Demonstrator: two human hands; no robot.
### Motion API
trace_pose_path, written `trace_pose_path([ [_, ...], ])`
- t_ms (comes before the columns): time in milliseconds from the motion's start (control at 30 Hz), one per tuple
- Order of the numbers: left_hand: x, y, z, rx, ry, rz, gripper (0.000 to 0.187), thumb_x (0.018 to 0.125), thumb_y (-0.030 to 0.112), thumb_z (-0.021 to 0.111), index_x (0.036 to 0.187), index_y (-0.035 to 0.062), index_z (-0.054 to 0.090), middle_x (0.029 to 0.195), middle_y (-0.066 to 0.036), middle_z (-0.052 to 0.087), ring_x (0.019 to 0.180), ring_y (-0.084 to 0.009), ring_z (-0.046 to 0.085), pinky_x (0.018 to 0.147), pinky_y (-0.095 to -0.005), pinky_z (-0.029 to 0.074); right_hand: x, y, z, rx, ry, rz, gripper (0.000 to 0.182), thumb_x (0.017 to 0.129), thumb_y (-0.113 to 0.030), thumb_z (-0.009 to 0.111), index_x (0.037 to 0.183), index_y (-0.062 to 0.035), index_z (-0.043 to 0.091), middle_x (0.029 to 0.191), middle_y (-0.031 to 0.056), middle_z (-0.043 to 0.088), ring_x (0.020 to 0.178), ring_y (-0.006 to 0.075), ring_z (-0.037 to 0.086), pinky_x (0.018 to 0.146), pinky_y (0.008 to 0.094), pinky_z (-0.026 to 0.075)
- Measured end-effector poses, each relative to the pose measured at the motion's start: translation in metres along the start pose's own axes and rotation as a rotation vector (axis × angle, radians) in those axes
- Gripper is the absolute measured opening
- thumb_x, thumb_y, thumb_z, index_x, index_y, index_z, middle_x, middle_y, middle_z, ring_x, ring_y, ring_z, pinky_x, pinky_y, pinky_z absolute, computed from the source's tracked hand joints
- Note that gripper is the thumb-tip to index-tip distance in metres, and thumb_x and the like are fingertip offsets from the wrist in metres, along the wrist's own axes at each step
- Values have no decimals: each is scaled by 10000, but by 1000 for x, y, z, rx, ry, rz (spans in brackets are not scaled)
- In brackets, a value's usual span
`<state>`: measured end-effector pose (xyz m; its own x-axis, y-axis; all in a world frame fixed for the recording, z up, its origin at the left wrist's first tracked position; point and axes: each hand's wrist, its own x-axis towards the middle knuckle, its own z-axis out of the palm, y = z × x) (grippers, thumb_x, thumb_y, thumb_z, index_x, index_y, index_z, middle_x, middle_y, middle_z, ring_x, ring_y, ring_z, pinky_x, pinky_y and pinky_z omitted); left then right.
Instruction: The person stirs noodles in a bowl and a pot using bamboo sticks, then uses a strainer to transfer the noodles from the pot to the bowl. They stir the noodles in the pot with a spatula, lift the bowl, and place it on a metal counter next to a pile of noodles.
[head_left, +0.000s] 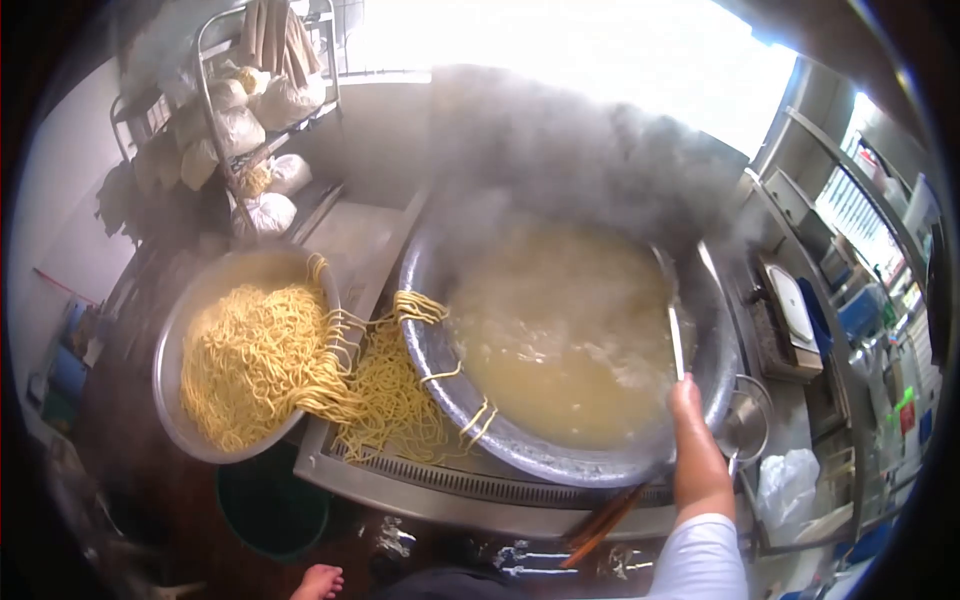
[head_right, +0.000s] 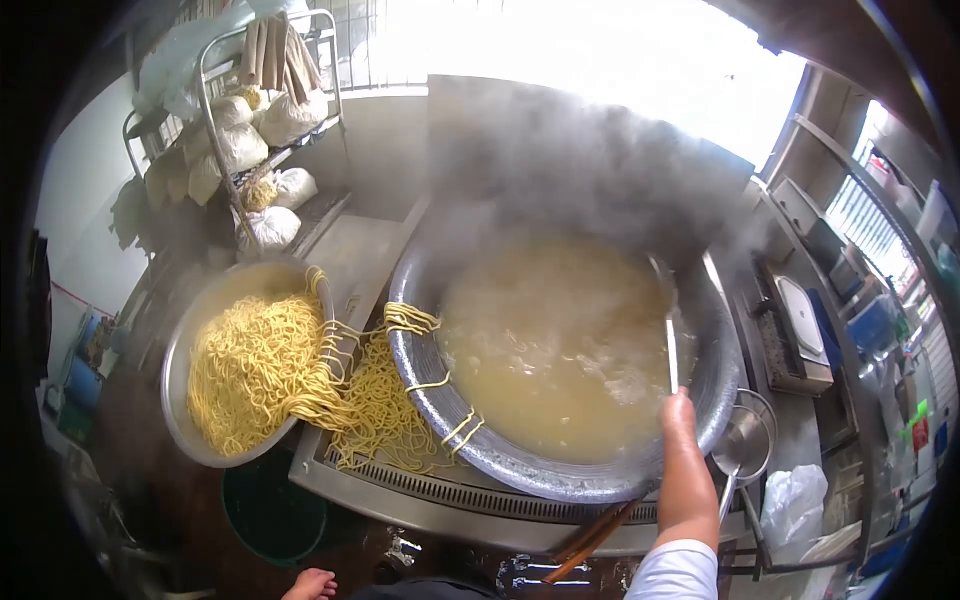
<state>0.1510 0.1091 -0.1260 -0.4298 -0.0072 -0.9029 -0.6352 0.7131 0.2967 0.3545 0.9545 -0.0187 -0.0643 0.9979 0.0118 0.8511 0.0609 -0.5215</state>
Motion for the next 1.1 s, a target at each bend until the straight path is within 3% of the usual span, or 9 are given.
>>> trace_pose_path([
  [33,-6,-9,3,-7,5,-18,252,891,280,613,1018,66,651,874,-50,672,695,-144,626,555,-297,498,-14,-34,3,-236,-103,-153,306,854,-128,494,1127,-3,551,1005,274,644,931,432,634,806,480,513],
  [100,-28,-26,3,17,-5,-109,208,897,313,609,982,123,605,753,-9,600,543,-103,520,431,-256,392,-62,-121,-4,-5,-286,47,330,804,-65,518,1125,4,541,999,248,651,913,404,650,729,464,537],
  [167,-34,-36,4,13,-3,-153,205,901,309,604,990,124,601,755,-10,600,545,-104,520,428,-249,384,-38,-125,36,-178,-396,-199,311,800,-49,501,1102,20,533,883,219,658,786,343,672,606,432,544],
  [267,-37,-42,5,1,1,-180,205,904,308,601,996,125,597,761,-12,600,551,-106,523,426,-244,377,-73,-172,18,-131,-586,-226,298,784,-47,523,1076,17,534,746,180,626,636,276,647,508,403,520],
  [300,-36,-40,5,-8,9,-168,208,902,311,604,994,125,597,765,-13,602,556,-107,527,426,-246,379,-84,-183,8,-54,-669,-181,274,784,-77,570,1047,-5,540,648,121,573,541,204,597,454,366,491],
  [467,-22,-25,10,-31,4,-71,233,892,330,608,1001,124,597,782,-9,608,572,-119,539,452,-275,402,-122,-165,1,205,-1034,-5,249,851,-169,644,1059,-72,547,650,-4,503,483,87,477,415,291,429],
  [600,-5,-1,9,87,3,-52,271,884,305,620,1017,71,655,863,-39,668,693,-143,622,568,-307,498,-166,-149,-24,409,-1275,115,291,880,-186,636,1129,-96,515,630,-49,421,476,55,399,439,253,397],
  [800,0,28,-13,156,2,9,277,879,321,622,1019,85,660,863,-41,665,695,-142,614,568,-310,487,-238,-120,-56,749,-1545,307,334,919,-158,590,1219,-107,451,603,-73,338,446,41,343,413,225,335],
  [1100,40,13,-59,92,-42,136,302,890,328,613,1052,74,629,901,-52,663,699,-156,619,562,-321,490,-373,-155,-88,1020,-1558,262,340,925,-196,594,1235,-116,477,636,-57,393,454,43,376,407,220,347],
])
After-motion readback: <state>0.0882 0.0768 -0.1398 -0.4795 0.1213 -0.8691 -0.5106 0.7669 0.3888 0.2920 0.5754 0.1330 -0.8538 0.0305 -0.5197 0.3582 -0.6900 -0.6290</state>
